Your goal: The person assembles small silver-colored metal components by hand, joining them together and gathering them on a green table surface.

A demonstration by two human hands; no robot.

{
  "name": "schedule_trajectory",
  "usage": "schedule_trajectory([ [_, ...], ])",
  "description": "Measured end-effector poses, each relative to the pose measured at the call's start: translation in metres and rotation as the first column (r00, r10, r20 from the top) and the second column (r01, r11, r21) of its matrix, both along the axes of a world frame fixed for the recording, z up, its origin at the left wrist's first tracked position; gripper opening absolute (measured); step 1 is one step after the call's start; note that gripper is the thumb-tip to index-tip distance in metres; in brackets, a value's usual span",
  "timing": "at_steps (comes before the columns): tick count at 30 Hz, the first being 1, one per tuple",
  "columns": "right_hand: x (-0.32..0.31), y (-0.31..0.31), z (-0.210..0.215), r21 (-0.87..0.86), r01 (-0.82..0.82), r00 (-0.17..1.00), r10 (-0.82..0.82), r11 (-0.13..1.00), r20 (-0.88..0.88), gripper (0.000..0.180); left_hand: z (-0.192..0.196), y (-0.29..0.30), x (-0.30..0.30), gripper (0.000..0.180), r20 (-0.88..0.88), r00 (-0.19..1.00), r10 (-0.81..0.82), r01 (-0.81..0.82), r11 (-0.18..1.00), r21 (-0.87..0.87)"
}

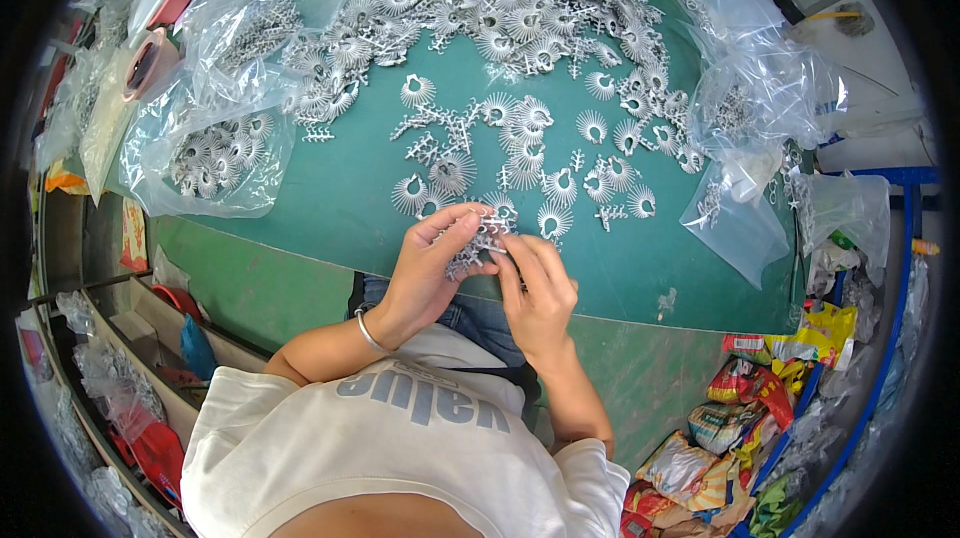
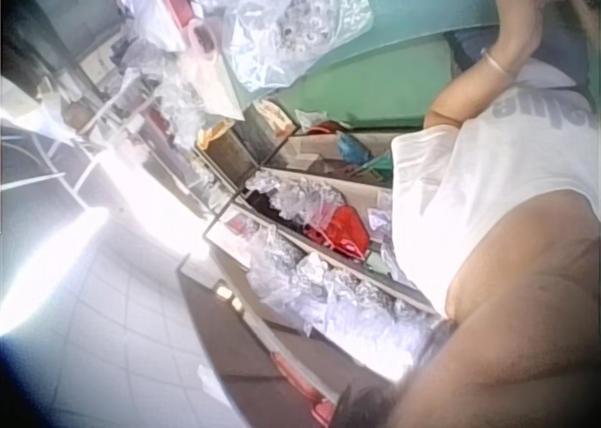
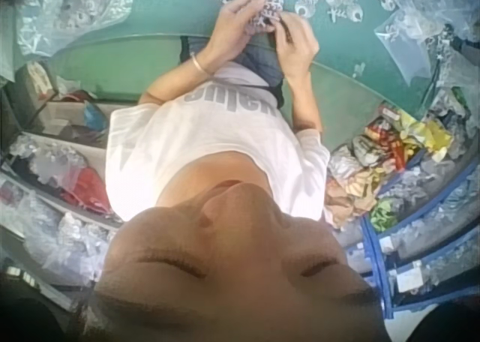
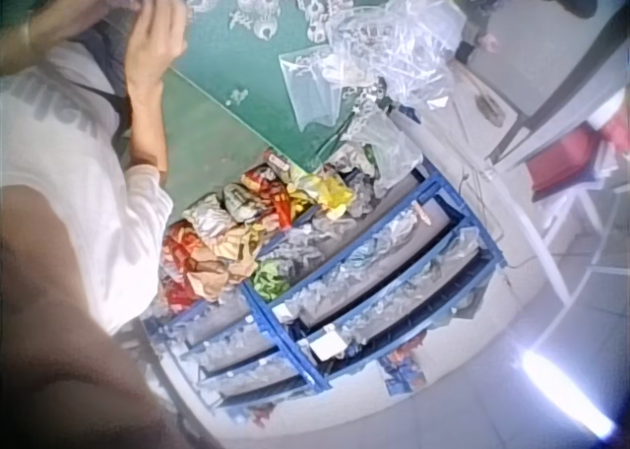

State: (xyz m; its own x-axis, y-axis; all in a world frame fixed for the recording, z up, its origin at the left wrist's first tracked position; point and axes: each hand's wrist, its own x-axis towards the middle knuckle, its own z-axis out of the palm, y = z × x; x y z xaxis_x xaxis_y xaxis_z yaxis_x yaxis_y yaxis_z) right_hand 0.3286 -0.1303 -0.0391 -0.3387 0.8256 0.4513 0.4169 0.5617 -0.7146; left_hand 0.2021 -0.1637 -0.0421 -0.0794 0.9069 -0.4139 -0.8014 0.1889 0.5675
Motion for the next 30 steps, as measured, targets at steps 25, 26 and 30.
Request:
schedule_trajectory([
  [25,0.026,0.043,-0.015,0.167,0.059,0.973,-0.094,0.984,0.212,0.012,-0.005,-0.012,-0.022,0.022,0.293,0.947,-0.129,0.085,0.984,0.158],
  [26,0.028,0.040,-0.017,0.054,0.077,0.959,-0.088,0.996,0.269,0.016,-0.005,-0.014,-0.023,0.021,0.367,0.920,-0.138,0.079,0.982,0.171],
  [30,0.018,0.042,-0.004,-0.169,0.027,0.987,0.000,0.985,0.158,0.016,-0.018,-0.023,-0.030,0.017,0.387,0.905,-0.176,0.124,0.980,0.156],
])
